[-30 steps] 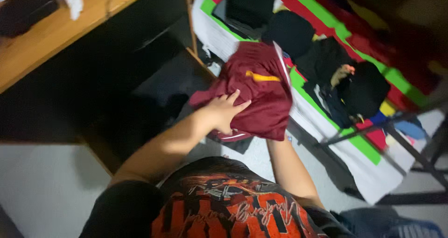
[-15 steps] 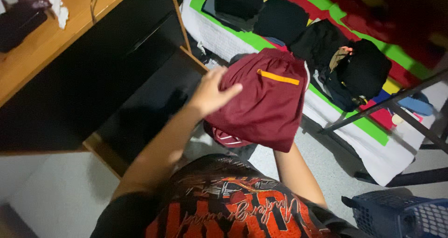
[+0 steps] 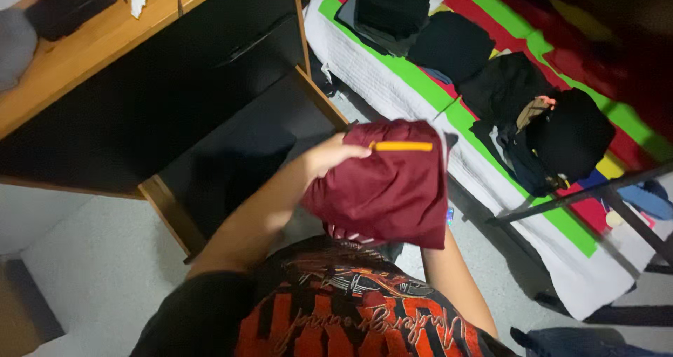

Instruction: The person removes items of clothing from a drawer, folds them by hand, and places them in stacks on a bed.

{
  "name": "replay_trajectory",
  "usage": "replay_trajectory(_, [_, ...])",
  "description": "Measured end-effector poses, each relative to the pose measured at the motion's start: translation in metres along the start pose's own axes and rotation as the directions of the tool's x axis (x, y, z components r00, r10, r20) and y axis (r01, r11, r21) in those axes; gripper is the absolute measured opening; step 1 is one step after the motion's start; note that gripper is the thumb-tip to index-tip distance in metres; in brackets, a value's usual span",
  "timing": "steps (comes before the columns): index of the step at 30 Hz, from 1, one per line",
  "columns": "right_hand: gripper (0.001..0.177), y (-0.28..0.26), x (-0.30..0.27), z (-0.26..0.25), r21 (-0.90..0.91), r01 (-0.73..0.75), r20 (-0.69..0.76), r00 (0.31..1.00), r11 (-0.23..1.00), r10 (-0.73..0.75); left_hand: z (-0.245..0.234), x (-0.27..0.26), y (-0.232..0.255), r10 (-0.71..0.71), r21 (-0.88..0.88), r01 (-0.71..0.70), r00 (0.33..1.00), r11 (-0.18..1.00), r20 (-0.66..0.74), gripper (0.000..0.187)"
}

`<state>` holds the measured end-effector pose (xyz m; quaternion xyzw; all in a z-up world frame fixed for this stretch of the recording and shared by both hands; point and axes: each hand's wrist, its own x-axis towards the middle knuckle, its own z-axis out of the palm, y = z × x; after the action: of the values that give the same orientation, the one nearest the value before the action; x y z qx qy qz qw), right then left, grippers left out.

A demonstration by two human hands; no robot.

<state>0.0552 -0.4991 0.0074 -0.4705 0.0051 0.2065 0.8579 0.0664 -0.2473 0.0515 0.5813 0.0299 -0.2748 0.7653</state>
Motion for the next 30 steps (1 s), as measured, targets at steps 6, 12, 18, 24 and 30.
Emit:
replay_trajectory(6, [0.043,0.004,-0.012,-0.026,-0.047,-0.211,-0.21,0.958,0.976,0.197,-0.001,-0.062,-0.01,-0.045,-0.235,-0.012,0.971,0.972,-0.236,0.048])
replay_trajectory(12, [0.04,0.003,0.014,-0.042,0.029,-0.158,-0.288,0.944,0.987,0.16,-0.044,-0.115,0.0,0.009,-0.247,-0.189,0.811,0.95,-0.585,0.071])
replay_trajectory(18, [0.037,-0.003,0.063,-0.068,0.083,-0.129,-0.371,0.916,0.988,0.151,-0.11,-0.143,-0.006,0.117,-0.072,-0.269,0.625,0.96,-0.772,0.075])
replay_trajectory(24, [0.039,-0.059,0.117,-0.071,-0.02,-0.015,-0.473,0.881,1.0,0.004,-0.169,-0.082,-0.024,0.316,0.049,-0.374,0.701,0.926,-0.639,0.058])
replay_trajectory(30, [0.048,-0.11,0.187,-0.065,-0.117,0.159,-0.44,0.876,0.98,-0.194,-0.172,0.013,-0.002,0.242,0.051,-0.254,0.817,0.966,-0.524,0.053])
